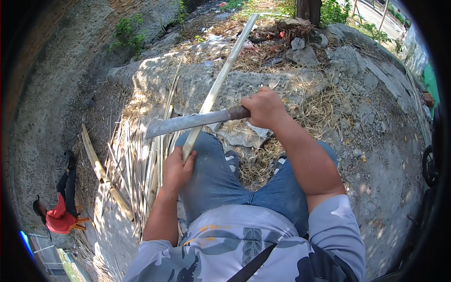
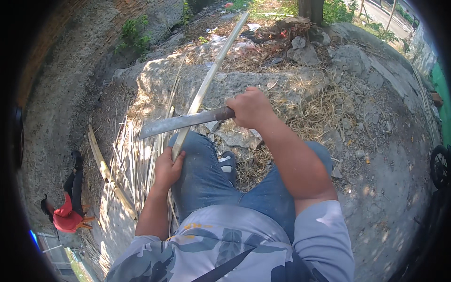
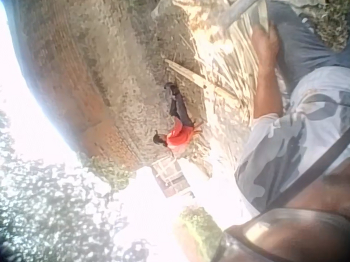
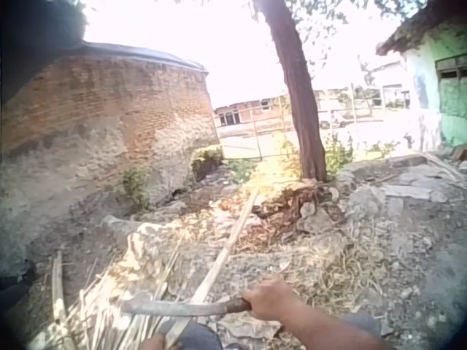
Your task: The person scrapes a bamboo strip using a machete, places it onto the pile, selects another bamboo strip, and splits it lengthwise using the machete.
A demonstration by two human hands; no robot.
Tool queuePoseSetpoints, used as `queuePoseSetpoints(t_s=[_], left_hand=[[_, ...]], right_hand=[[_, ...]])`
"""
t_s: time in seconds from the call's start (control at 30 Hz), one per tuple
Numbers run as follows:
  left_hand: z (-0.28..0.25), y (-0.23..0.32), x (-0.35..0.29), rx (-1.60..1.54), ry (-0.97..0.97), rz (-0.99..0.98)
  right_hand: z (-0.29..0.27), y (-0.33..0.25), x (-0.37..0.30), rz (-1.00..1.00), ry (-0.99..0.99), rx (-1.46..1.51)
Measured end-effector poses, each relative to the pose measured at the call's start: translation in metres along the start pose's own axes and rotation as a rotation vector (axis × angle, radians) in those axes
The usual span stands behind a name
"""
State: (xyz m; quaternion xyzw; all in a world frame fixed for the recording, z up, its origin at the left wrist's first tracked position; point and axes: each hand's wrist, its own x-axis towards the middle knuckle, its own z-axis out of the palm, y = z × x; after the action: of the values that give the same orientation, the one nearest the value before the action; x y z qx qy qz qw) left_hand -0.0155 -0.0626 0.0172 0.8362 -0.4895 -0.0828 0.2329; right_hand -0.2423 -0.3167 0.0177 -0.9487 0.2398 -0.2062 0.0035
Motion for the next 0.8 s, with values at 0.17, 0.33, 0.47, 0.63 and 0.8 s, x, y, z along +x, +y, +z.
queuePoseSetpoints(t_s=[0.17, 0.33, 0.47, 0.63, 0.8], left_hand=[[0.005, 0.004, 0.003, -0.04, -0.027, -0.008], [0.001, -0.006, 0.003, -0.009, -0.028, 0.031], [0.004, 0.006, 0.003, -0.012, -0.032, -0.011], [0.006, 0.003, 0.006, -0.015, -0.015, 0.038], [-0.005, 0.012, 0.003, 0.036, -0.039, -0.021]], right_hand=[[0.005, 0.042, -0.016, 0.4, 0.019, 0.061], [-0.011, 0.024, -0.012, 0.426, -0.07, 0.069], [0.0, 0.026, -0.014, 0.344, -0.024, 0.108], [-0.006, -0.004, -0.004, 0.039, -0.085, 0.042], [-0.006, 0.031, -0.009, 0.086, 0.073, -0.018]])
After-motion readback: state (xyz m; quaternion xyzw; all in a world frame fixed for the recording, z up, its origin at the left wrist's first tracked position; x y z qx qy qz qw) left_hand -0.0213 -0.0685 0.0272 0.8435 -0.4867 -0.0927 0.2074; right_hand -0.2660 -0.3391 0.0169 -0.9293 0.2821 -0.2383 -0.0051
